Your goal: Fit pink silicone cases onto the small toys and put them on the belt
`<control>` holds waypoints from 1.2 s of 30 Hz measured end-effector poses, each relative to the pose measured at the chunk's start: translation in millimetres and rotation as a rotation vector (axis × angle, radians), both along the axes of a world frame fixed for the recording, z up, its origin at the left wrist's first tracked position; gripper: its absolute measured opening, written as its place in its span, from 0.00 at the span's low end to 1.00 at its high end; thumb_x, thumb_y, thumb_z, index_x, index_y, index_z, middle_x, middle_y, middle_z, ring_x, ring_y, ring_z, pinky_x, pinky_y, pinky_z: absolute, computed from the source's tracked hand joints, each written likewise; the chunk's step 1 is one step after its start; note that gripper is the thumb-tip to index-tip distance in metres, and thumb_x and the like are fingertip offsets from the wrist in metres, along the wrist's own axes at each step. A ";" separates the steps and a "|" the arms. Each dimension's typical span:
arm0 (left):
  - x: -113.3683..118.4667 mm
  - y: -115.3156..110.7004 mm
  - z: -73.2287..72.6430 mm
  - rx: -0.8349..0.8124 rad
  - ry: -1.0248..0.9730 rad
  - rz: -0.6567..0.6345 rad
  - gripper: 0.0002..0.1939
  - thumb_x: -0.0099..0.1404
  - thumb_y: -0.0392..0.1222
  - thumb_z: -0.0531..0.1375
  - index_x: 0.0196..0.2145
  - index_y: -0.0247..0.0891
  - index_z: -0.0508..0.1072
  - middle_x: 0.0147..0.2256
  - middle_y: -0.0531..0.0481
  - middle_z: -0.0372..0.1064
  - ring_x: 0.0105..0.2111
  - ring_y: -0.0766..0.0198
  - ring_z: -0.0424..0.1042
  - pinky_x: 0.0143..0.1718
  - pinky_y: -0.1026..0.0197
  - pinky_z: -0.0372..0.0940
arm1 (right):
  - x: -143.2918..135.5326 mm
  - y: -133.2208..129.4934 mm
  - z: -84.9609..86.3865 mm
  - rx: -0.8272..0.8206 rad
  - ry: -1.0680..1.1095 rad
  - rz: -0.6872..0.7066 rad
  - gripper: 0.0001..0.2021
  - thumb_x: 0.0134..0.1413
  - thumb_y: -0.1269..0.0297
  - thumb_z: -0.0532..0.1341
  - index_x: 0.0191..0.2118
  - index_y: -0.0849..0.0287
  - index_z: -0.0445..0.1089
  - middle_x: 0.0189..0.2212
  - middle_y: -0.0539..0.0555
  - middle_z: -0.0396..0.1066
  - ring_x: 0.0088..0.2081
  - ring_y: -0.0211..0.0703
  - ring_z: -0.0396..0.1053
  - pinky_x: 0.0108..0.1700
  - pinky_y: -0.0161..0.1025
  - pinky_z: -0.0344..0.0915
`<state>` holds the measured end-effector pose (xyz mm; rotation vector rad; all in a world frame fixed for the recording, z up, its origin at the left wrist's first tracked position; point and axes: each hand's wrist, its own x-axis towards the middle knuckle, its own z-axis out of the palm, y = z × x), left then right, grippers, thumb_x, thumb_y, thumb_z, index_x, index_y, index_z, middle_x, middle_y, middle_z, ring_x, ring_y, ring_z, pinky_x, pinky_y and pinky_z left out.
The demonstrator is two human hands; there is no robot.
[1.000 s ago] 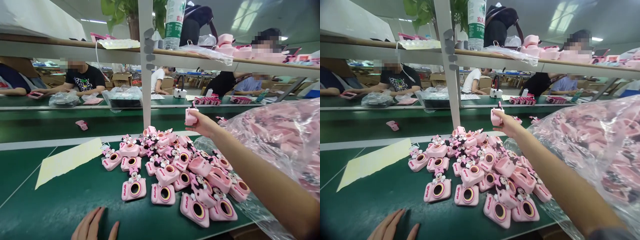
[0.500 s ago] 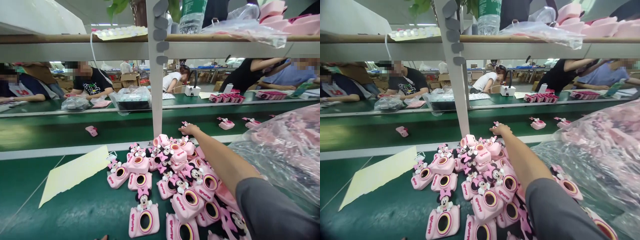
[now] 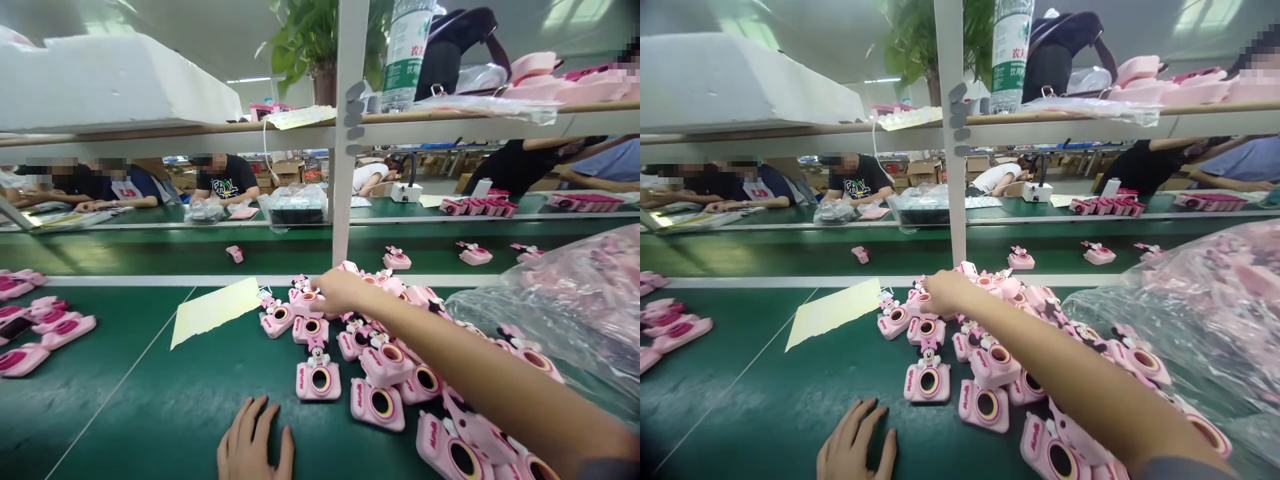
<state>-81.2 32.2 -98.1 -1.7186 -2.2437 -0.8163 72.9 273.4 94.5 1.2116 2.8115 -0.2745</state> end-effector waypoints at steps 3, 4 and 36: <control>0.7 -4.3 2.0 0.017 -0.024 -0.026 0.13 0.65 0.45 0.54 0.45 0.42 0.73 0.51 0.43 0.71 0.56 0.45 0.65 0.53 0.42 0.59 | -39.1 -18.6 -17.5 -0.005 -0.077 -0.039 0.14 0.51 0.62 0.65 0.41 0.64 0.75 0.39 0.67 0.76 0.40 0.60 0.74 0.37 0.45 0.66; 0.8 -5.5 1.8 0.030 -0.034 -0.031 0.13 0.65 0.44 0.54 0.45 0.41 0.73 0.51 0.43 0.71 0.57 0.46 0.64 0.53 0.42 0.59 | -43.6 -21.6 -19.5 -0.004 -0.083 -0.050 0.12 0.50 0.64 0.66 0.40 0.65 0.75 0.39 0.68 0.76 0.40 0.60 0.74 0.37 0.45 0.66; -64.9 -26.8 25.4 -0.119 -0.240 -0.231 0.26 0.63 0.53 0.60 0.57 0.44 0.64 0.53 0.43 0.67 0.53 0.50 0.67 0.53 0.46 0.64 | 3.0 -120.0 1.3 0.113 0.192 -0.046 0.18 0.60 0.65 0.57 0.55 0.58 0.66 0.48 0.63 0.70 0.48 0.58 0.69 0.44 0.49 0.68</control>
